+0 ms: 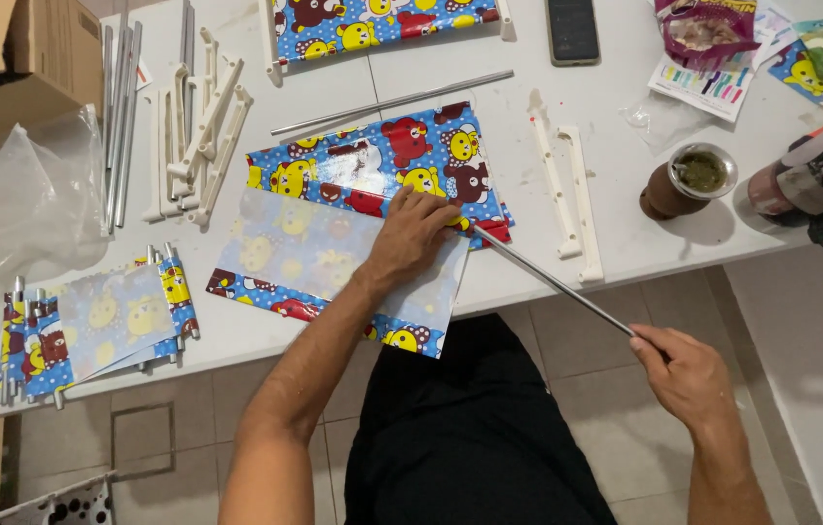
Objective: Assembling a shoe rack by sliding metal support rods into the sleeves of patterned fabric panels.
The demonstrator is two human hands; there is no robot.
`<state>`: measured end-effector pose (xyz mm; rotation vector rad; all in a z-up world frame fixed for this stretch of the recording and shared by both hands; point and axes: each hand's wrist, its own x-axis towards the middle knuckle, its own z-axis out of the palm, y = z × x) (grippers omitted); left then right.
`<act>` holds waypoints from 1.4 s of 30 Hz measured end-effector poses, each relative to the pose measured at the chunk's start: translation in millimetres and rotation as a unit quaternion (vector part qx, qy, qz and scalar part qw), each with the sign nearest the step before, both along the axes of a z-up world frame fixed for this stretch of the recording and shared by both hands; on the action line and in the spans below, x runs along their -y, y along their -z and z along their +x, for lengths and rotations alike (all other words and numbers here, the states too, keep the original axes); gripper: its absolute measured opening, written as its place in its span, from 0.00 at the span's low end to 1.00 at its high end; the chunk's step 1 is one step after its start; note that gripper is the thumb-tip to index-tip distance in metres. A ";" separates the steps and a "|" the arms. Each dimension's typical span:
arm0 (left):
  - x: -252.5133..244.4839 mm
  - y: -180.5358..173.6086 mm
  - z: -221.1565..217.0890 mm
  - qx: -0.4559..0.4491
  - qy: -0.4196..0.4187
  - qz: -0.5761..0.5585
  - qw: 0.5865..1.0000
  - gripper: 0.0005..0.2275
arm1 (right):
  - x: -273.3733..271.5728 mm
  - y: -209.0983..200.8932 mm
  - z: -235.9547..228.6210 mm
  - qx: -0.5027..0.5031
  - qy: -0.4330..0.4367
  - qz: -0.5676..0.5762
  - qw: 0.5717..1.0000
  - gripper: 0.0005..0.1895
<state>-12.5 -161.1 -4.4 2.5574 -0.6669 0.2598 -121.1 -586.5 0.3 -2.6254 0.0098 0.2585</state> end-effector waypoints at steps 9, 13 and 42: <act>-1.9 8.0 2.2 0.005 -0.007 0.018 1.000 0.14 | 5.9 9.5 0.6 0.020 -0.017 -0.002 1.000 0.17; -2.0 6.4 1.0 0.011 -0.007 0.012 1.000 0.13 | 4.9 15.2 -0.8 0.021 -0.027 0.008 0.999 0.17; 12.0 34.7 8.6 0.140 0.046 0.042 0.988 0.07 | -116.3 -35.7 92.7 0.150 -0.181 0.010 0.972 0.12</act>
